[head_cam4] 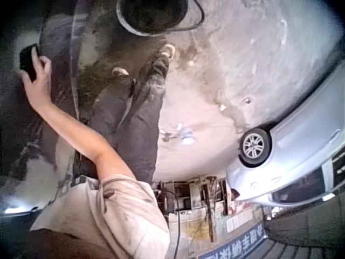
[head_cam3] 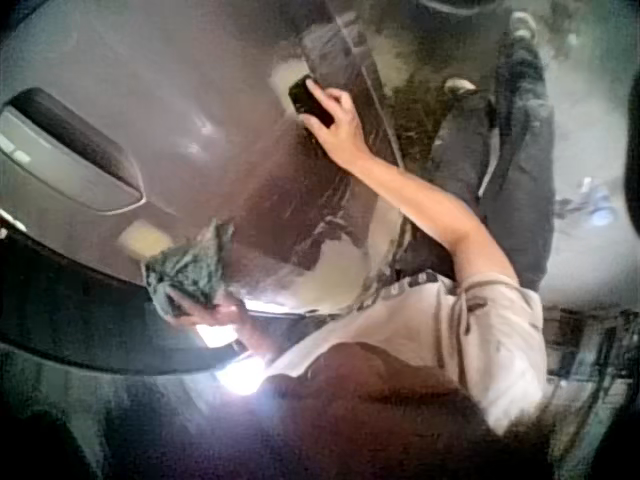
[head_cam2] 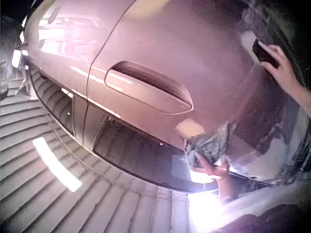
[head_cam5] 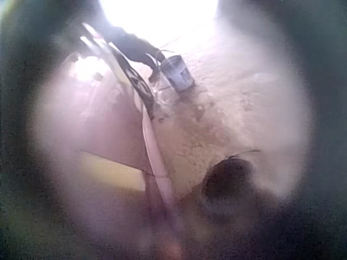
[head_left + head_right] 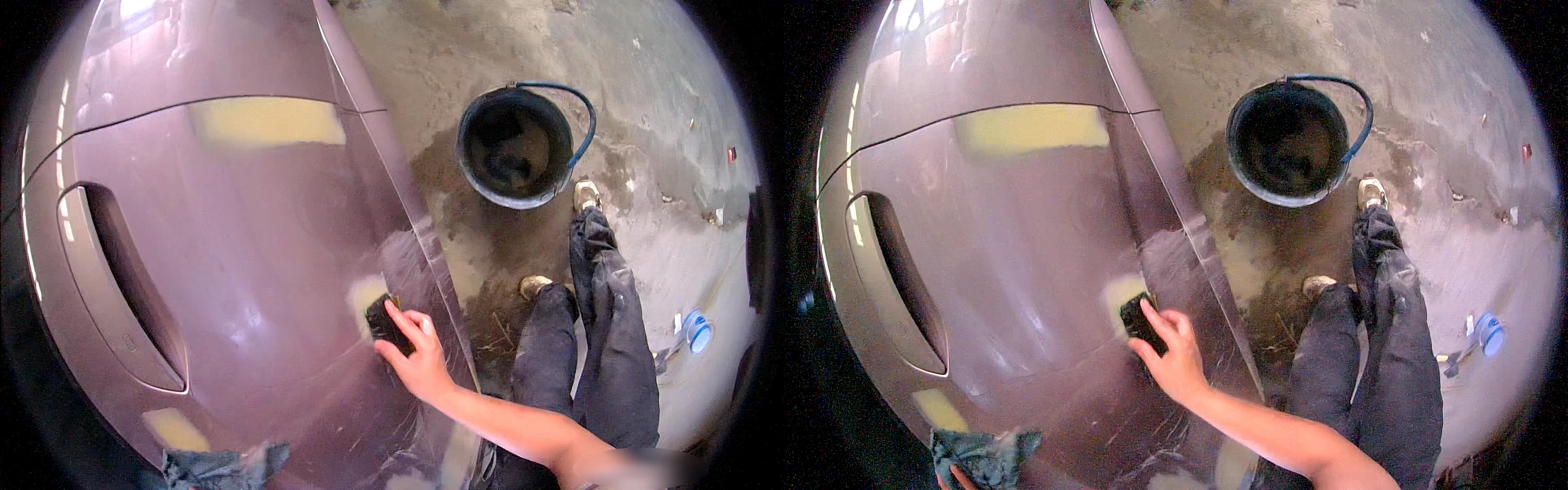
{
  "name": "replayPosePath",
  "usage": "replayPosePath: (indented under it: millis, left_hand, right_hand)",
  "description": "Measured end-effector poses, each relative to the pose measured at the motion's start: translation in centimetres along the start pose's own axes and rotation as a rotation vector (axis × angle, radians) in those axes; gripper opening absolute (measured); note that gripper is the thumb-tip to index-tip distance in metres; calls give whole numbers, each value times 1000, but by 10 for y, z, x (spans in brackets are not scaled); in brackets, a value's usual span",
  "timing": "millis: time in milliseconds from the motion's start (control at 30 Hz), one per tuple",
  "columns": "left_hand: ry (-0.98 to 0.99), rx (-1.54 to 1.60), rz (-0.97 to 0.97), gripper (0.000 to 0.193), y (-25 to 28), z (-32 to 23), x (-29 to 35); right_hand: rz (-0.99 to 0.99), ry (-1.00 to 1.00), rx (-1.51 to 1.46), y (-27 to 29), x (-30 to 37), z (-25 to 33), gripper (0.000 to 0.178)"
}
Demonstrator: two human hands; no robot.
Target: The person kneels beside a car and uses a sanding block to sand the lower edge of the car door. They repeatedly dip the sanding block into a bucket of water and continue sanding the same area.
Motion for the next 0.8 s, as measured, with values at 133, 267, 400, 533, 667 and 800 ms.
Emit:
replayPosePath:
  millis: [133, 267, 400, 533, 667, 800]
  left_hand:
    - [-44, 1, 4, 84, -10, 11, 8]
    - [-80, 67, -52, 78, -22, 16, 0]
    - [-39, 102, -79, 80, -3, 19, 6]
    - [-95, 17, -28, 72, -16, 4, -10]
    - [-91, 81, -41, 71, -22, 12, -12]
    - [-92, 86, -36, 70, -23, 15, -16]
  right_hand:
    - [-47, 111, 50, 2, 24, 12, 63]
    - [-100, 82, 5, 1, -41, 14, 56]
    - [-62, 113, 15, -8, 7, 20, 59]
    - [-20, 47, 14, -9, 16, 24, 60]
    - [-176, 131, 16, 5, -56, 28, 56]
    - [-63, 54, -15, -2, 8, 33, 56]
Point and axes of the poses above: each hand's wrist, its own x-axis away from the middle knuckle, its own y-axis out of the back of the hand, z = x × y, the point moved 10 cm from there along -x, towards the middle knuckle
